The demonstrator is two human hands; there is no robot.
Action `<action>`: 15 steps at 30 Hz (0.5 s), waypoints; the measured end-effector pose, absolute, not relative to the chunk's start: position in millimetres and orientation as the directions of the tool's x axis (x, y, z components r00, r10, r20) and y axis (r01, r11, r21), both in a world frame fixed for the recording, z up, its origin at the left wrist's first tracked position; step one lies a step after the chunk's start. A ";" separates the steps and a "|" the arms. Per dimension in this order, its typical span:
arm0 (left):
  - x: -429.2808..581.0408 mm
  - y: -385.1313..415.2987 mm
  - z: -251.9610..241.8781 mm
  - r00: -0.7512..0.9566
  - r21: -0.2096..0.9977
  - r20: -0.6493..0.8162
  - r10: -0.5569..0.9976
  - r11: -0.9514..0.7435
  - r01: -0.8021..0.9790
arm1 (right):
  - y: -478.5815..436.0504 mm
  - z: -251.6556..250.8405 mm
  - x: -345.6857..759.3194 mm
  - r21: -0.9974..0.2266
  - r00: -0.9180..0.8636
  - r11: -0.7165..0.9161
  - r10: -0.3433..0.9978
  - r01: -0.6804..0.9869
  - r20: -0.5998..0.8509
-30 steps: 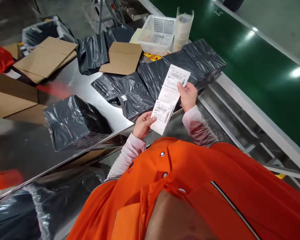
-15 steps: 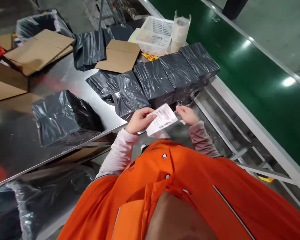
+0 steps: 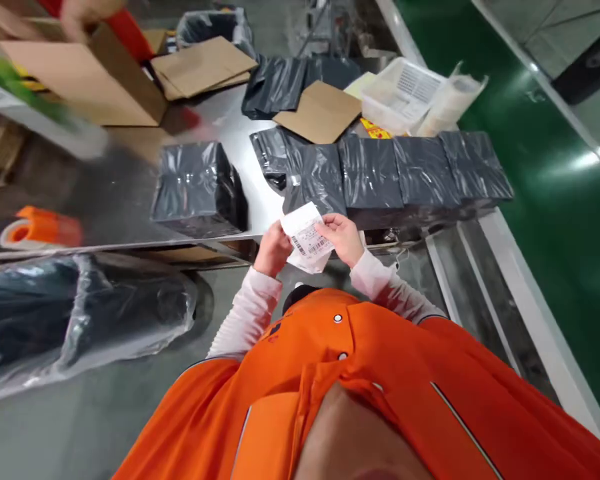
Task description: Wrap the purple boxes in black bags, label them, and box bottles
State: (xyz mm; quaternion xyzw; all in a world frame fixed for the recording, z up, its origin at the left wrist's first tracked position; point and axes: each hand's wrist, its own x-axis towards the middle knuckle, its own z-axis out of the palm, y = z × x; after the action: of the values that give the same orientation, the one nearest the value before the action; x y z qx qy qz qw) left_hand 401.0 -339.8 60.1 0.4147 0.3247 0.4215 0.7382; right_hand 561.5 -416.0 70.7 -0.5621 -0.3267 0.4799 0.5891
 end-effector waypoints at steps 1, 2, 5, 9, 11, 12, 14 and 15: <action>393.2 -340.4 54.5 0.374 0.895 -0.165 0.913 0.298 -0.332 | -406.8 70.3 555.6 -0.989 0.270 -0.107 0.954 -0.105 -0.132; 385.5 -340.1 50.5 0.305 0.907 -0.184 0.934 0.281 -0.313 | -396.5 71.9 551.6 -0.996 0.223 -0.092 0.971 0.020 -0.085; 361.9 -332.5 46.8 0.125 0.948 -0.166 0.978 0.193 -0.254 | -357.5 85.9 544.9 -0.916 0.097 0.075 0.988 0.393 0.122; 332.2 -314.4 45.4 0.044 0.965 -0.099 0.994 0.106 -0.239 | -302.0 107.9 525.1 -0.781 -0.317 0.233 0.947 0.579 0.048; 320.7 -307.2 40.0 0.025 0.957 -0.119 0.993 0.121 -0.263 | -282.4 113.1 509.2 -0.726 -0.388 0.278 0.921 0.628 0.017; 315.8 -304.7 36.1 0.004 0.955 -0.139 0.990 0.135 -0.263 | -275.0 113.8 501.1 -0.707 -0.385 0.289 0.922 0.645 0.025; 307.4 -302.1 27.1 -0.068 0.961 -0.170 0.983 0.151 -0.231 | -263.6 111.8 486.3 -0.698 -0.384 0.288 0.923 0.655 0.021; 303.9 -301.8 22.4 -0.124 0.969 -0.172 0.977 0.145 -0.200 | -258.9 109.3 479.6 -0.704 -0.389 0.279 0.921 0.653 0.004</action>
State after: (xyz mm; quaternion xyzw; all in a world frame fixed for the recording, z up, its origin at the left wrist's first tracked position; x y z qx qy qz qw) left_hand 303.9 -301.8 22.4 0.3721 0.5221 0.5378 0.5475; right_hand 479.6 -258.9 109.3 -0.5102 -0.7711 0.3165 0.2121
